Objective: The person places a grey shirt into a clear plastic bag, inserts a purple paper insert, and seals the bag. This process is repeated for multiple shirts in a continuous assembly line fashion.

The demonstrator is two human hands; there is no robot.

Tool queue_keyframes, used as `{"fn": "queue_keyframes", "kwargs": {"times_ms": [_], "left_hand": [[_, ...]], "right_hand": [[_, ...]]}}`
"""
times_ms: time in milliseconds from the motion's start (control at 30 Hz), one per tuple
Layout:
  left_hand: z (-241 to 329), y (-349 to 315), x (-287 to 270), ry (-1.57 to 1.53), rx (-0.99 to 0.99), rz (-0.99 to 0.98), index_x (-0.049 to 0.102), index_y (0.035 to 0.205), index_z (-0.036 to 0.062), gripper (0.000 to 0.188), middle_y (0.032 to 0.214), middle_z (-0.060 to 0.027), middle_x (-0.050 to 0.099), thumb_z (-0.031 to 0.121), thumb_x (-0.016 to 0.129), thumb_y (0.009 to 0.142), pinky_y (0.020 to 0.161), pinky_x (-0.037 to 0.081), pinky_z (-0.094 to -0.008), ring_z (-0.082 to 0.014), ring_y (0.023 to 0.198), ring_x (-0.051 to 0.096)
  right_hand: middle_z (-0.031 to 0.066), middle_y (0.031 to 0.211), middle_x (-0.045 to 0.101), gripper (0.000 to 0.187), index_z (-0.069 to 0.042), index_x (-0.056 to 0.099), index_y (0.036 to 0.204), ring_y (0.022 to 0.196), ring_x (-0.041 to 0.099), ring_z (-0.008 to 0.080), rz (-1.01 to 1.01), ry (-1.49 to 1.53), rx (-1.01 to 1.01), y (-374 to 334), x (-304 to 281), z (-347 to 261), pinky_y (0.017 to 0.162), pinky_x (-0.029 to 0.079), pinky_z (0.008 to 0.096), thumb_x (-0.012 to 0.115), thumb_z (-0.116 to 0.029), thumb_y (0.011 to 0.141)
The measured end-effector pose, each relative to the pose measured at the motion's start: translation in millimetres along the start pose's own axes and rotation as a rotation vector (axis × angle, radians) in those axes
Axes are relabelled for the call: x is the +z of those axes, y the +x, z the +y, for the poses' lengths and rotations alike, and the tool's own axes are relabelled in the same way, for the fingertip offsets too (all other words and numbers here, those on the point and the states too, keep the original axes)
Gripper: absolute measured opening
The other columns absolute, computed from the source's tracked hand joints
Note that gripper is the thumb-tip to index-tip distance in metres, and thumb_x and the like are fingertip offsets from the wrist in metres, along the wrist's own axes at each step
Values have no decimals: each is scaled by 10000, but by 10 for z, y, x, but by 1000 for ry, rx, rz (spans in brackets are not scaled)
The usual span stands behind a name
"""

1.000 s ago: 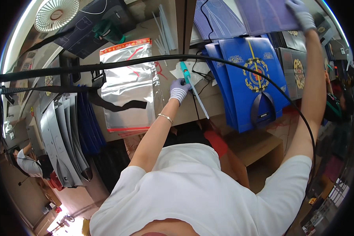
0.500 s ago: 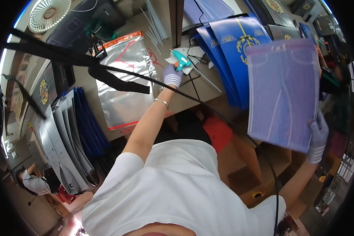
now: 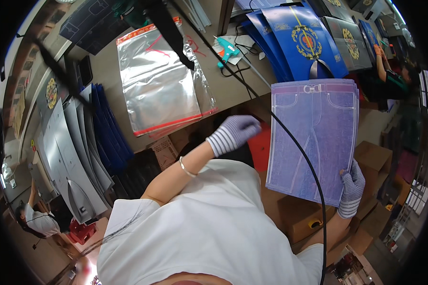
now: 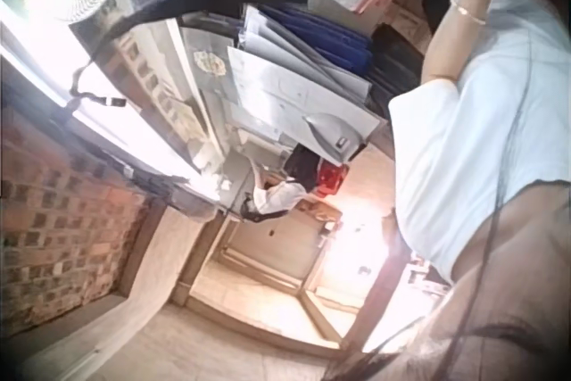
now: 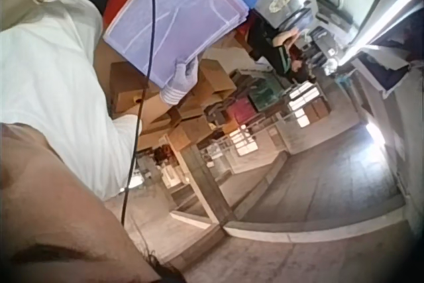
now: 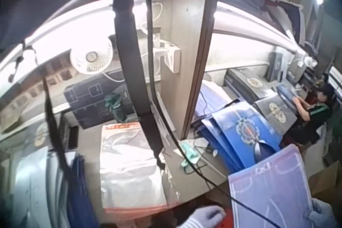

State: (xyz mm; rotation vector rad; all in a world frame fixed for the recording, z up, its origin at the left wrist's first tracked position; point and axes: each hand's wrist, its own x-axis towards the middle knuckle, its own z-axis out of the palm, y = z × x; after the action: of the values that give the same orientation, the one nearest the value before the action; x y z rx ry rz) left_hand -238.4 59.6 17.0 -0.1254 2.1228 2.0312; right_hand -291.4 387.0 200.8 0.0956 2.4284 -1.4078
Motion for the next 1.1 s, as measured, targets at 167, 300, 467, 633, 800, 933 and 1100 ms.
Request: {"fn": "queue_keyframes", "kwargs": {"times_ms": [167, 300, 467, 633, 800, 933, 1100], "left_hand": [[417, -221, 361, -122, -57, -201, 437, 1212, 14, 551, 1094, -173, 572, 360, 605, 818, 845, 471, -310, -249, 1020, 563], [133, -215, 515, -382, -215, -242, 337, 1283, 4, 782, 1145, -163, 531, 463, 667, 742, 856, 467, -331, -242, 1035, 536], [-190, -422, 268, -616, -198, -16, 473, 1128, -3, 528, 966, -92, 572, 257, 681, 718, 760, 486, -307, -177, 877, 556], [-411, -601, -156, -727, -254, 332, 539, 945, -16, 280, 715, -40, 571, 47, 569, 674, 537, 450, -243, -108, 584, 505], [-610, -903, -428, -885, -187, 296, 490, 1099, -31, 480, 939, -72, 587, 152, 646, 683, 751, 480, -301, -157, 823, 565], [-634, -923, -531, -1031, -125, 253, 432, 1195, -19, 689, 1042, -92, 569, 279, 737, 654, 830, 476, -327, -188, 938, 565], [-493, -850, -581, -1047, -96, 266, 431, 1207, 4, 634, 1020, -74, 571, 183, 662, 645, 789, 480, -315, -177, 905, 567]], "right_hand": [[129, 997, 613, 376, 75, 503, 1158, 885, 574, 140, 19, -377, -222, -312, 566, -17, 785, 444, 253, 519, -48, 803], [156, 773, 622, 289, 49, 557, 1053, 691, 623, 197, -28, -365, -146, -458, 1465, 119, 636, 481, 284, 533, -65, 789], [127, 557, 548, 366, -16, 546, 1020, 495, 551, 327, -215, -829, -597, -579, 2257, 99, 513, 469, 391, 615, -177, 698], [136, 787, 638, 245, -27, 607, 973, 648, 630, 219, -620, -425, -801, -224, 2540, -151, 564, 494, 290, 576, -95, 740], [57, 565, 591, 191, -22, 632, 765, 511, 576, 131, -392, -311, -316, 1192, 2840, -159, 507, 459, 271, 491, -138, 823], [166, 828, 634, 269, -60, 604, 985, 756, 635, 249, -307, -401, -535, 1903, 2980, 35, 680, 484, 320, 564, -273, 826], [161, 1124, 565, 660, 30, 477, 1183, 1078, 508, 232, -485, 56, -356, 2141, 2686, 920, 924, 382, 328, 608, -480, 785]]}}
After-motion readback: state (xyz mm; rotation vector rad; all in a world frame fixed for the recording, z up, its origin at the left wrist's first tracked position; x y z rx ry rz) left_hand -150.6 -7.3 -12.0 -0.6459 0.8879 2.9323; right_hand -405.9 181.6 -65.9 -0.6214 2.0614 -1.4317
